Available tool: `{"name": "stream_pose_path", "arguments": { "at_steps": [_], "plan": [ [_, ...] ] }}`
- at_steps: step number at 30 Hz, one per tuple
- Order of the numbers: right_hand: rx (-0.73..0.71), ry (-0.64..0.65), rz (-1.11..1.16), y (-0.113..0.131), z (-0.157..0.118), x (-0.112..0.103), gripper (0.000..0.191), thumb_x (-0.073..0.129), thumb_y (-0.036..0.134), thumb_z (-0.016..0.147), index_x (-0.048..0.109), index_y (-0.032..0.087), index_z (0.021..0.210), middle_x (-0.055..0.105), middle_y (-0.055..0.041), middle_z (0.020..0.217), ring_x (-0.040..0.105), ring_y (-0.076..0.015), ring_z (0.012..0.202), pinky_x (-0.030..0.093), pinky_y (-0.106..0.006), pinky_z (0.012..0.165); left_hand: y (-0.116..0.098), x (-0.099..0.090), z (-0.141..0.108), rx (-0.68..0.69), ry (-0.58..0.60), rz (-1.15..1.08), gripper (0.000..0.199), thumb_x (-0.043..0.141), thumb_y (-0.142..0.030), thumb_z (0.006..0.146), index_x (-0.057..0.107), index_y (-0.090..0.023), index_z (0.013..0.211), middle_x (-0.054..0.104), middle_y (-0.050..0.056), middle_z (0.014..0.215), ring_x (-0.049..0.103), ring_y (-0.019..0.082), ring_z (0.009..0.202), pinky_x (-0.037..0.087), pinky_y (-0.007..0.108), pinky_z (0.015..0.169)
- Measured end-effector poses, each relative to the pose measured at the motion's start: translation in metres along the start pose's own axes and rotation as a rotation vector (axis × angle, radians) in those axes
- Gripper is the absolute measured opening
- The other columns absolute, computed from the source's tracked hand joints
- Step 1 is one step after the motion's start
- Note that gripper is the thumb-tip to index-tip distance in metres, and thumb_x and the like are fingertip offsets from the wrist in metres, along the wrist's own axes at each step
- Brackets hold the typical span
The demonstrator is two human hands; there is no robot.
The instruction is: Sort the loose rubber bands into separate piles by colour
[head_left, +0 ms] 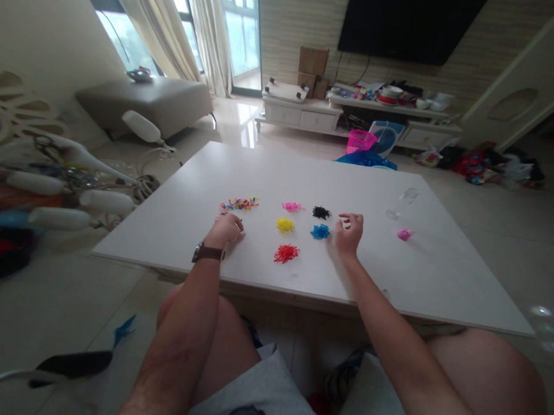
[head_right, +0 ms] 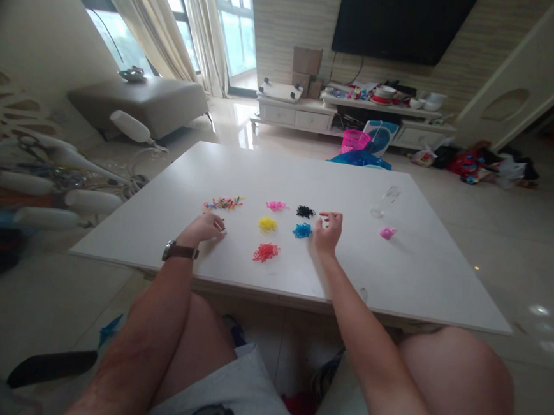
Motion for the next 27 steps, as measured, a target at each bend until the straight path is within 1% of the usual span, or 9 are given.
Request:
{"name": "stream_pose_path", "arguments": {
  "at_steps": [3, 6, 9, 12, 14, 17, 19, 24, 27],
  "plan": [
    [-0.102, 0.027, 0.025, 0.023, -0.025, -0.008, 0.017, 0.052, 0.017, 0.084, 0.065, 0.022, 0.095, 0.056, -0.0061, 0.101, 0.058, -0.021, 0.087, 0.05, -0.035, 0.072, 0.002, 0.002, 0.003, -0.026, -0.007, 0.044, 0.022, 0.071, -0.007, 0.054, 0.069, -0.018, 0.074, 0.074, 0.005, 0.077, 0.067, 0.02, 0.074, 0.048, 0.024, 0.063],
    [-0.139, 0.083, 0.058, 0.032, -0.04, -0.009, 0.015, 0.053, 0.015, 0.084, 0.066, 0.022, 0.089, 0.056, -0.0059, 0.098, 0.058, -0.0216, 0.087, 0.051, -0.036, 0.073, 0.003, 0.003, 0.005, -0.039, -0.017, 0.069, 0.021, 0.069, -0.006, 0.055, 0.07, -0.017, 0.072, 0.073, 0.006, 0.077, 0.067, 0.02, 0.074, 0.047, 0.025, 0.062],
    [-0.095, 0.096, 0.09, 0.028, -0.041, -0.007, 0.017, 0.053, 0.013, 0.081, 0.066, 0.021, 0.087, 0.055, -0.0057, 0.097, 0.057, -0.0206, 0.084, 0.05, -0.035, 0.07, 0.003, 0.003, 0.005, -0.048, -0.024, 0.055, 0.018, 0.067, -0.005, 0.056, 0.069, -0.018, 0.069, 0.07, 0.005, 0.068, 0.066, 0.02, 0.071, 0.046, 0.025, 0.061],
    [-0.02, 0.09, 0.119, 0.02, -0.037, -0.006, 0.018, 0.053, 0.012, 0.078, 0.067, 0.021, 0.086, 0.055, -0.0051, 0.096, 0.057, -0.019, 0.081, 0.048, -0.032, 0.063, 0.0, 0.001, 0.003, -0.044, -0.016, 0.012, 0.013, 0.066, -0.007, 0.058, 0.069, -0.018, 0.065, 0.067, 0.003, 0.06, 0.065, 0.019, 0.067, 0.047, 0.024, 0.062],
    [0.005, 0.076, 0.12, 0.017, -0.037, -0.006, 0.018, 0.053, 0.012, 0.077, 0.066, 0.02, 0.084, 0.056, -0.0048, 0.095, 0.057, -0.0179, 0.079, 0.047, -0.03, 0.06, -0.004, 0.0, 0.0, -0.026, -0.01, -0.023, 0.01, 0.066, -0.009, 0.06, 0.068, -0.018, 0.064, 0.068, 0.003, 0.06, 0.065, 0.018, 0.067, 0.047, 0.024, 0.063],
    [0.001, 0.079, 0.109, 0.016, -0.037, -0.005, 0.017, 0.052, 0.012, 0.077, 0.066, 0.02, 0.084, 0.056, -0.0049, 0.095, 0.057, -0.0174, 0.078, 0.047, -0.029, 0.06, -0.009, -0.003, -0.002, 0.017, -0.018, -0.069, 0.006, 0.064, -0.012, 0.063, 0.068, -0.017, 0.063, 0.069, 0.003, 0.062, 0.065, 0.018, 0.069, 0.047, 0.024, 0.063],
    [-0.004, 0.092, 0.113, 0.016, -0.038, -0.003, 0.017, 0.052, 0.013, 0.078, 0.066, 0.02, 0.084, 0.057, -0.0051, 0.095, 0.057, -0.0175, 0.078, 0.048, -0.03, 0.06, -0.011, -0.008, -0.002, 0.038, -0.055, -0.091, 0.005, 0.064, -0.015, 0.066, 0.069, -0.017, 0.064, 0.07, 0.003, 0.064, 0.065, 0.018, 0.07, 0.046, 0.024, 0.063],
    [0.012, 0.102, 0.124, 0.014, -0.038, -0.003, 0.016, 0.053, 0.012, 0.077, 0.066, 0.02, 0.084, 0.057, -0.0046, 0.095, 0.057, -0.0174, 0.077, 0.046, -0.03, 0.06, -0.005, -0.022, 0.0, 0.013, -0.24, -0.095, 0.011, 0.066, -0.018, 0.071, 0.073, -0.015, 0.078, 0.073, 0.006, 0.076, 0.067, 0.018, 0.074, 0.047, 0.025, 0.068],
    [0.016, 0.105, 0.119, 0.013, -0.037, -0.003, 0.016, 0.054, 0.012, 0.077, 0.066, 0.02, 0.083, 0.056, -0.0043, 0.093, 0.057, -0.0173, 0.076, 0.046, -0.03, 0.059, 0.001, -0.019, 0.001, -0.006, -0.247, -0.035, 0.014, 0.069, -0.015, 0.067, 0.074, -0.016, 0.081, 0.075, 0.007, 0.081, 0.067, 0.018, 0.078, 0.047, 0.025, 0.07]
  ]
}}
Point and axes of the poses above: each hand's wrist, its own z-axis towards the middle knuckle, its own x-axis out of the palm, y = z × x, the point moved 7 cm from there along z, towards the middle knuckle
